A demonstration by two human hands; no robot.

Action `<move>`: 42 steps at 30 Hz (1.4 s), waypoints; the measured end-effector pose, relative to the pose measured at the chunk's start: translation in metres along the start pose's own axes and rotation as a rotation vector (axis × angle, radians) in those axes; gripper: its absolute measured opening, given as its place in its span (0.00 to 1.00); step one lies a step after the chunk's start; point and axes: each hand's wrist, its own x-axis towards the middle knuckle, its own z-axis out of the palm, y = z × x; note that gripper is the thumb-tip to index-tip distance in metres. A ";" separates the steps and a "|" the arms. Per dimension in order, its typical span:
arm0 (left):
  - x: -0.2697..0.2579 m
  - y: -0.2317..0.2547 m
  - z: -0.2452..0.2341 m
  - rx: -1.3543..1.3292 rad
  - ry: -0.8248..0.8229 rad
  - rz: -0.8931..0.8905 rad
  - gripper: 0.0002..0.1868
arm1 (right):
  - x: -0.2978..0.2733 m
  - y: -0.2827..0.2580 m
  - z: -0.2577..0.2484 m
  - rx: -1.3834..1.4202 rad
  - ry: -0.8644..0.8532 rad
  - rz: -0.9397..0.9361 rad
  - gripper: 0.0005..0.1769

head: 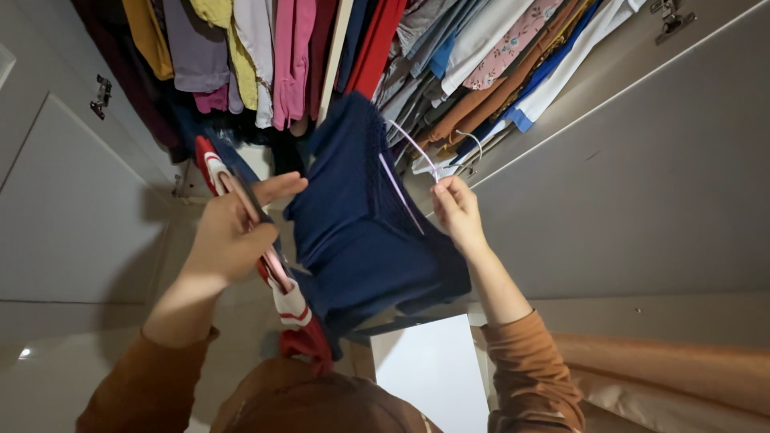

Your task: The person picks up piles of clothes from the floor, places them onto hangers, and hangs them in a wardrobe. They handle shirts, pants, and other garments, organizing them on the wardrobe rail.

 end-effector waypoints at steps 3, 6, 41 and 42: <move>0.005 0.001 0.007 -0.009 -0.026 -0.056 0.37 | -0.001 -0.004 0.007 0.058 -0.006 -0.041 0.06; 0.013 0.004 0.023 0.132 0.002 -0.045 0.34 | -0.008 -0.010 0.034 0.050 0.008 -0.024 0.06; 0.248 0.058 -0.002 0.199 0.406 0.254 0.12 | 0.462 -0.353 0.078 -0.957 0.158 -1.332 0.14; 0.252 0.060 -0.003 0.184 0.397 0.305 0.11 | 0.480 -0.357 0.079 -0.936 0.115 -1.267 0.13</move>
